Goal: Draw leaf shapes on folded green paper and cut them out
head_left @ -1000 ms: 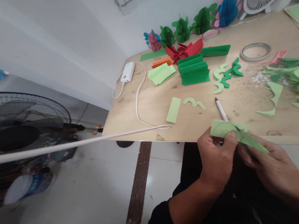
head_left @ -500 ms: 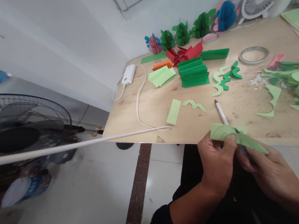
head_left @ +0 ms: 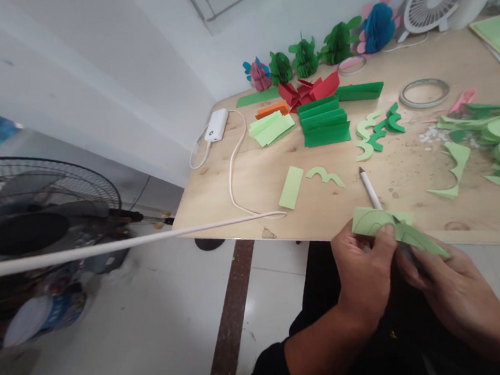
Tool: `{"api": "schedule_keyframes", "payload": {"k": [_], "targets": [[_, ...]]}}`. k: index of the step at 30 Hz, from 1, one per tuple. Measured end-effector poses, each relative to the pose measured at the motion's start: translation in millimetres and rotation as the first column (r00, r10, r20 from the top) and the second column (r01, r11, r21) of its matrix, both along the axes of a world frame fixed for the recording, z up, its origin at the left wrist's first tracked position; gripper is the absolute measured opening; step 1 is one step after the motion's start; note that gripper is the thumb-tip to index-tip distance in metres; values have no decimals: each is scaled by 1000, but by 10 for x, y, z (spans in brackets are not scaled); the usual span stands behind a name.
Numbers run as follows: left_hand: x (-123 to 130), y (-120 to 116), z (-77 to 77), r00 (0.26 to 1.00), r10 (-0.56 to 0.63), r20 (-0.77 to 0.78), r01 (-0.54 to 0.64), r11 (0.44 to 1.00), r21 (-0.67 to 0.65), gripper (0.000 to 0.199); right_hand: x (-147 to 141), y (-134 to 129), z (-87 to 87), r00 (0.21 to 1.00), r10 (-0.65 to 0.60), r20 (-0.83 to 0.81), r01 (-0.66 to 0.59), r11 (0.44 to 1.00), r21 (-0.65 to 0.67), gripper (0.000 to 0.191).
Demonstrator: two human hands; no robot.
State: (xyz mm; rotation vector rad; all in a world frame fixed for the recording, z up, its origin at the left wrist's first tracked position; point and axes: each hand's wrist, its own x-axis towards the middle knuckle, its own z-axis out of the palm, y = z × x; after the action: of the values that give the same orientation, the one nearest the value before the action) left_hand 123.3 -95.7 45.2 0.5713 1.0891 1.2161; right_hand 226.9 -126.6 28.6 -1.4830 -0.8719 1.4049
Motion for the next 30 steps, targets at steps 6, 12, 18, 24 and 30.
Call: {"api": "schedule_keyframes", "payload": {"k": [6,12,18,24,30], "targets": [[5,-9,-21,1000,-7,3,7,1000,5,23,-24,22,68,1000,-7,30,7,1000,9,50],[6,-13,-52,1000,-2,8,2,1000,-1,26,-43,21,68,1000,-20,21,20,1000,-19,54],[1,-28,-62,1000,-9,5,9,1000,2,23,-29,-7,-1,999,-48,-15,47,998,-51,49],[0,-26,-49,1000,-14,14,14,1000,-1,22,-45,4,71,999,-22,46,24,999,-37,53],[-2,-25,-50,1000,-8,-2,8,1000,-14,23,-57,34,116,993,-5,114,6,1000,-8,54]]}}
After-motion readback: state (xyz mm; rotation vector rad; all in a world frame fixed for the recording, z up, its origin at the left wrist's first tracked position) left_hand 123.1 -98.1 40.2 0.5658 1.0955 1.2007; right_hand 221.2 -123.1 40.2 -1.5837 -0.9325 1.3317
